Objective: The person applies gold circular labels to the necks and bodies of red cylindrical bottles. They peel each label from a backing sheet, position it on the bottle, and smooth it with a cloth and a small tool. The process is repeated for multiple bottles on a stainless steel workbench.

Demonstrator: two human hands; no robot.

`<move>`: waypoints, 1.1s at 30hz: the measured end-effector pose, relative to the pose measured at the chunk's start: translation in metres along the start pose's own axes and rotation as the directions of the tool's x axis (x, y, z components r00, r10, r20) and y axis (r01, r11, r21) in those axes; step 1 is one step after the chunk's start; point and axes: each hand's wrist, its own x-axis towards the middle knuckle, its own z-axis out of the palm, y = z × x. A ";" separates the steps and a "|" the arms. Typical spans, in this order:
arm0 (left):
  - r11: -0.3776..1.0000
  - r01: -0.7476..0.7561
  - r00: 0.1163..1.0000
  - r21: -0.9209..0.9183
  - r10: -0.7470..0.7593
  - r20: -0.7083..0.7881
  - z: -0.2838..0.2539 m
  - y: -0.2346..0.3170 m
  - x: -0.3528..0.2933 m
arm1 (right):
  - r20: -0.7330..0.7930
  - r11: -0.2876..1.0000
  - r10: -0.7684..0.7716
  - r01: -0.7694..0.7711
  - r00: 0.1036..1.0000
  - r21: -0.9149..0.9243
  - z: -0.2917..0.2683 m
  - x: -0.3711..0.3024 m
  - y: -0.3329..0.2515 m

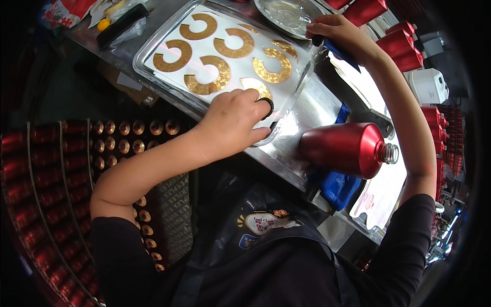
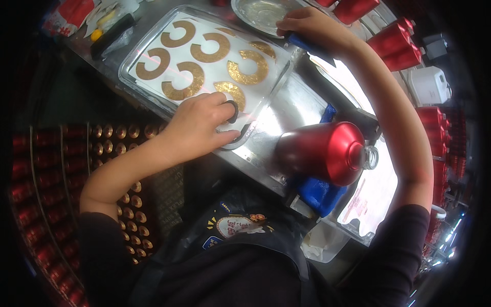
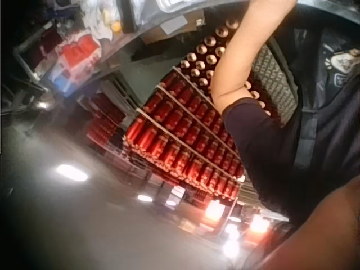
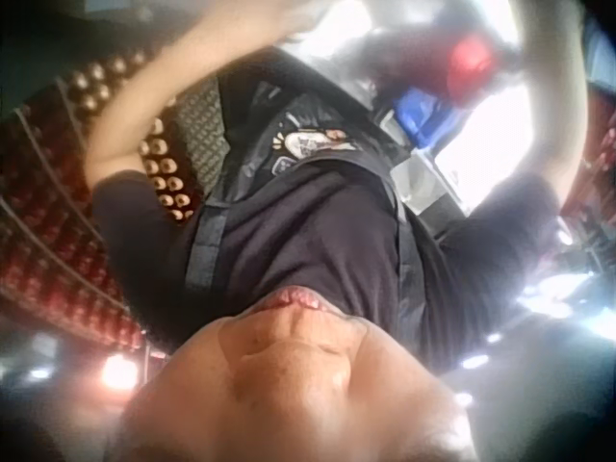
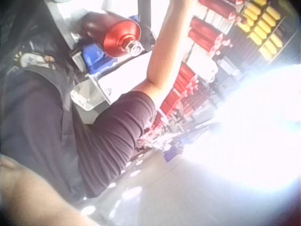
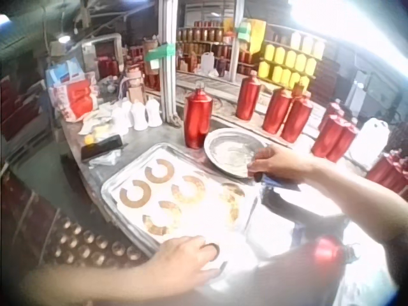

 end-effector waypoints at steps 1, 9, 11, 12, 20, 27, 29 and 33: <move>0.999 0.006 1.000 0.039 -0.004 -0.027 0.005 0.005 0.002 | -0.043 0.999 0.054 -0.054 0.998 0.004 -0.005 -0.007 0.007; 0.979 0.110 0.992 0.174 -0.118 0.035 0.009 0.015 0.001 | 0.019 0.989 0.119 -0.121 0.993 0.085 -0.006 -0.022 0.026; 0.975 0.067 0.993 0.211 -0.085 0.077 0.007 0.013 0.003 | 0.022 0.985 0.077 -0.079 0.997 0.151 -0.003 -0.024 0.025; 0.977 0.018 0.997 0.212 -0.034 0.075 0.006 0.012 0.004 | 0.056 0.985 0.065 -0.073 0.996 0.154 -0.002 -0.024 0.023; 0.920 -0.331 0.943 0.211 0.314 0.111 0.006 0.001 0.012 | 0.025 0.996 0.090 -0.090 0.996 0.022 0.000 -0.020 0.020; 0.942 -0.288 0.956 0.171 0.270 0.118 0.000 0.008 0.012 | -0.409 0.918 0.021 -0.180 0.912 -0.354 -0.008 0.034 0.071; 0.975 -0.216 0.970 0.052 0.208 0.124 -0.013 0.004 0.015 | -0.470 0.824 0.102 -0.339 0.877 -0.454 -0.015 0.061 0.091; 0.982 0.119 0.989 -0.149 -0.131 -0.074 -0.040 -0.031 0.049 | -0.366 0.728 0.255 -0.427 0.895 -0.537 -0.036 0.103 0.125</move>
